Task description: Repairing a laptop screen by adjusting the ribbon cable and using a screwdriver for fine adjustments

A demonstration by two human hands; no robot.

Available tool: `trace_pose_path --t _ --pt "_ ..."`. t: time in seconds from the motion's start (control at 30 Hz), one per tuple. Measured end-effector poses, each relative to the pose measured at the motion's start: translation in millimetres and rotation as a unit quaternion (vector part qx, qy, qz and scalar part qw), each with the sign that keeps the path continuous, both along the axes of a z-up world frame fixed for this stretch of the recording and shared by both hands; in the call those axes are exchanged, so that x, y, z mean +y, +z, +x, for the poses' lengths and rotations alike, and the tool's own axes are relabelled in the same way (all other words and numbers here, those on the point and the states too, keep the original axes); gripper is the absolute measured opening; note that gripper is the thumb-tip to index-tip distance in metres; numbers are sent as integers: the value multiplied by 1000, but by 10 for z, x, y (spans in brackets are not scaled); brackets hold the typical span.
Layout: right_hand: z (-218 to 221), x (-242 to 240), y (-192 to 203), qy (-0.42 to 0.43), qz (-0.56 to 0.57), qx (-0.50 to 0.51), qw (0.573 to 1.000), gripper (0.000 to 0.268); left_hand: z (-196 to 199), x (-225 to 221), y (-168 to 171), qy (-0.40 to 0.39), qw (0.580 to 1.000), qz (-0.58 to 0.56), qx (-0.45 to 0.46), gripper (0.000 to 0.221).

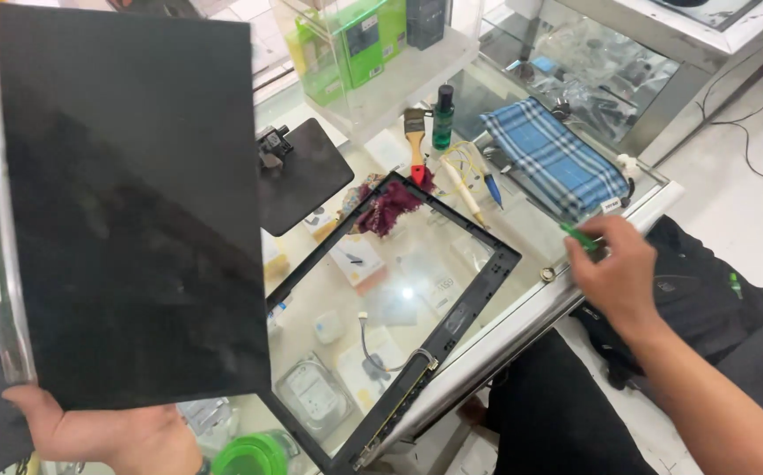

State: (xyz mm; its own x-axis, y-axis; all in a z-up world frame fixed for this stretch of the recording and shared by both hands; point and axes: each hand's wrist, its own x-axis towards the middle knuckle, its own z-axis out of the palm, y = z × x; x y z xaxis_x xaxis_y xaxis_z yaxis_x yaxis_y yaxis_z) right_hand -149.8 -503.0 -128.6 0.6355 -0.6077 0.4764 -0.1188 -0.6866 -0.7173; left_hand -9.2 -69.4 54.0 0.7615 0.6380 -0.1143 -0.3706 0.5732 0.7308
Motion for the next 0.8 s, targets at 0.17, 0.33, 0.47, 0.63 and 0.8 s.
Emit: trace_pose_path --t 0.17,0.33,0.47,0.63,0.8 --pt "75 116 -272 17 -99 17 995 12 470 986 -1098 161 984 77 -11 65" --pt "109 131 -323 34 -167 46 984 14 44 785 -456 135 990 -38 20 76" --pt "139 110 -373 19 -174 84 981 16 158 1071 -856 113 992 57 -21 76" --pt "286 211 -204 51 -182 66 980 19 259 1191 -977 122 991 17 52 87" --pt "571 6 219 -11 -262 86 961 43 307 1225 -1114 85 996 21 7 90"
